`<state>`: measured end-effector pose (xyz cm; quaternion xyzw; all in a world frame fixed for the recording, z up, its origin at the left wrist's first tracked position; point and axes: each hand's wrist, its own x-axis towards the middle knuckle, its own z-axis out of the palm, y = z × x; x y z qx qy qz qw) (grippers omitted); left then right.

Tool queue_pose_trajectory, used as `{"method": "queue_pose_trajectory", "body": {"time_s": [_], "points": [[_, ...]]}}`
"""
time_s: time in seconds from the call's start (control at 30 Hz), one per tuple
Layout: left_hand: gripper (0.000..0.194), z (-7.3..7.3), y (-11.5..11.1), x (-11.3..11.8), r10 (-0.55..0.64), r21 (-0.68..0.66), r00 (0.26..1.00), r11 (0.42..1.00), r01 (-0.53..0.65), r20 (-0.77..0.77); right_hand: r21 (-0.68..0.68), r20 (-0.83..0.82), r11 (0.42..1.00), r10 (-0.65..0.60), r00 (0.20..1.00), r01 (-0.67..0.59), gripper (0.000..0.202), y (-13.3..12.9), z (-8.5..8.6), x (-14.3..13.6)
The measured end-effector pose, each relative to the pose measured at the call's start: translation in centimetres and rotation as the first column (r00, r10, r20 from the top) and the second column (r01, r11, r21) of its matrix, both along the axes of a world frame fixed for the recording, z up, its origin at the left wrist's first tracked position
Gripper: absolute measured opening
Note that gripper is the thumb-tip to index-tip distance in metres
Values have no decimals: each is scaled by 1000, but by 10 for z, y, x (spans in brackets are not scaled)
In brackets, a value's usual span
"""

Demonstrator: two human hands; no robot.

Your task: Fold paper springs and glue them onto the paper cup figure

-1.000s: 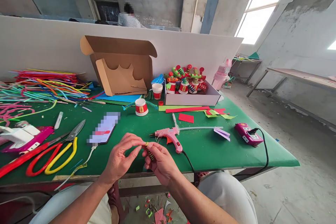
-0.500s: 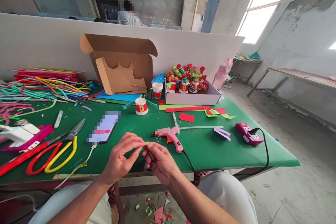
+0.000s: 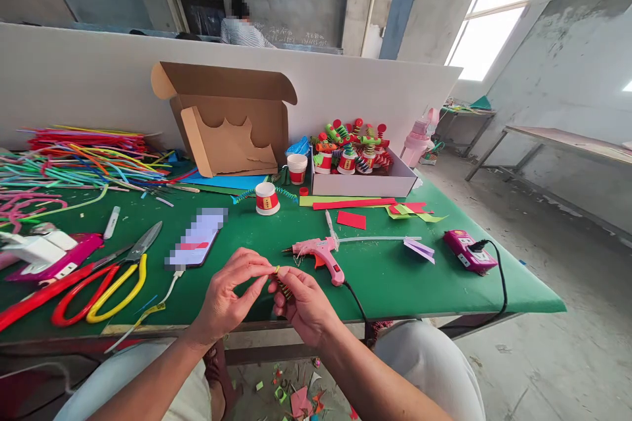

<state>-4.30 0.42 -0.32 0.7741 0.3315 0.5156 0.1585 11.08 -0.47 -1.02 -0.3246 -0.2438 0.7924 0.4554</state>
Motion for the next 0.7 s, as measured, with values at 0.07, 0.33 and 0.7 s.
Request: {"method": "queue_pose_trajectory", "body": {"time_s": [0.07, 0.33, 0.7], "points": [[21, 0, 0, 0, 2, 1, 1000, 1000, -2, -1, -2, 0, 1000, 3, 1000, -3, 32, 0, 0, 0], [19, 0, 0, 0, 6, -14, 1000, 1000, -6, 2, -2, 6, 1000, -1, 1000, 1, 33, 0, 2, 0], [19, 0, -1, 1, 17, -23, 1000, 1000, -17, -6, -7, -2, 1000, 0, 1000, 0, 32, -1, 2, 0]]}}
